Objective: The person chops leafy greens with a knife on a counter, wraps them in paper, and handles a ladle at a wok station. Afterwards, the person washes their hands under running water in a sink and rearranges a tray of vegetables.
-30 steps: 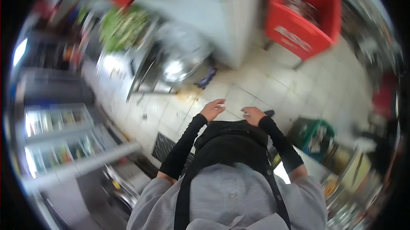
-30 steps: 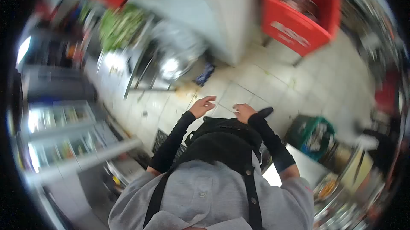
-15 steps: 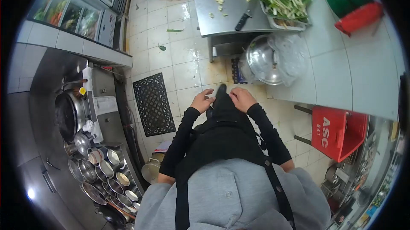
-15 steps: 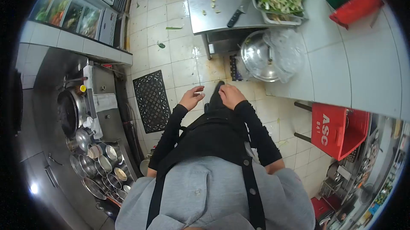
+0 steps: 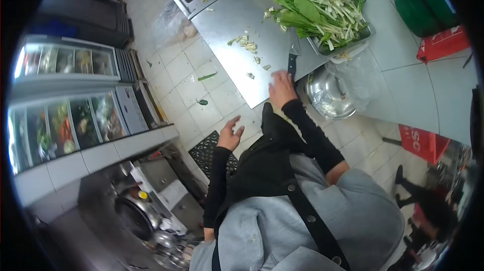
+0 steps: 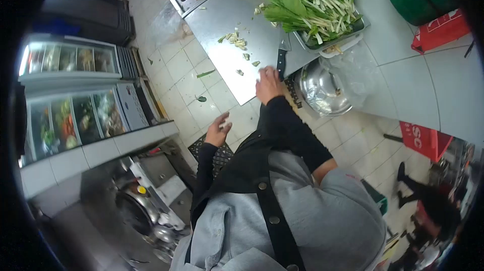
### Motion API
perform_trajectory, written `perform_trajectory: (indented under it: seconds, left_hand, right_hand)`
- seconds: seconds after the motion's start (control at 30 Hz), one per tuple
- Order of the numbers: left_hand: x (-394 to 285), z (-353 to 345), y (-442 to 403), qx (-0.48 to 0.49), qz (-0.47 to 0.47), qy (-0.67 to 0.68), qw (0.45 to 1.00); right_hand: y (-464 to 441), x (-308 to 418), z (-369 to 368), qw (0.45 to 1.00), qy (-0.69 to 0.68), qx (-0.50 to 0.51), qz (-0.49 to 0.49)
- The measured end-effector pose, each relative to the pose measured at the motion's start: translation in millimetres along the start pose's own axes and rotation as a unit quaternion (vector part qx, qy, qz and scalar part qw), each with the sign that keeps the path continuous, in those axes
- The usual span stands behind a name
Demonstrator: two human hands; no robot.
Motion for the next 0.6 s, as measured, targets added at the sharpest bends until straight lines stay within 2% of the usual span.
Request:
perform_trajectory:
  seconds: [0.03,0.1,0.2,0.33,0.43,0.5,0.57,0.6]
  left_hand:
    - [-10,21,-12,-0.017,-0.020,-0.012,1.000]
    - [-33,60,-48,-0.059,-0.070,-0.021,0.996]
    - [-44,115,-114,-0.152,-0.135,-0.059,0.977]
    - [-63,193,-233,-0.212,-0.182,-0.049,0.959]
    - [-72,244,-347,-0.232,-0.222,-0.075,0.944]
    - [-72,269,-428,-0.267,-0.198,-0.115,0.936]
    - [-99,270,-467,-0.276,-0.183,-0.132,0.934]
    - [-106,258,-483,-0.256,-0.204,-0.186,0.927]
  right_hand:
    - [-22,-8,4,0.995,0.081,-0.042,-0.038]
    - [-48,-31,19,0.976,0.153,-0.045,-0.151]
    - [-57,-56,29,0.955,0.127,-0.029,-0.267]
    - [-54,-80,2,0.971,0.057,-0.032,-0.230]
    - [-58,-65,11,0.950,0.031,-0.044,-0.307]
    - [-60,-54,15,0.943,0.011,-0.057,-0.327]
    - [-54,-39,7,0.934,-0.001,-0.067,-0.351]
    - [-51,-31,1,0.931,0.000,-0.067,-0.359]
Point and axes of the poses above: each hand's wrist, its own y-axis away from the middle knuckle, its own z-axis out of the back of the hand, x = y × z, the point moved 6 cm from there along -y, towards the middle knuckle, and after that the axes turned 12 degrees about x, right-handed, at the moved point
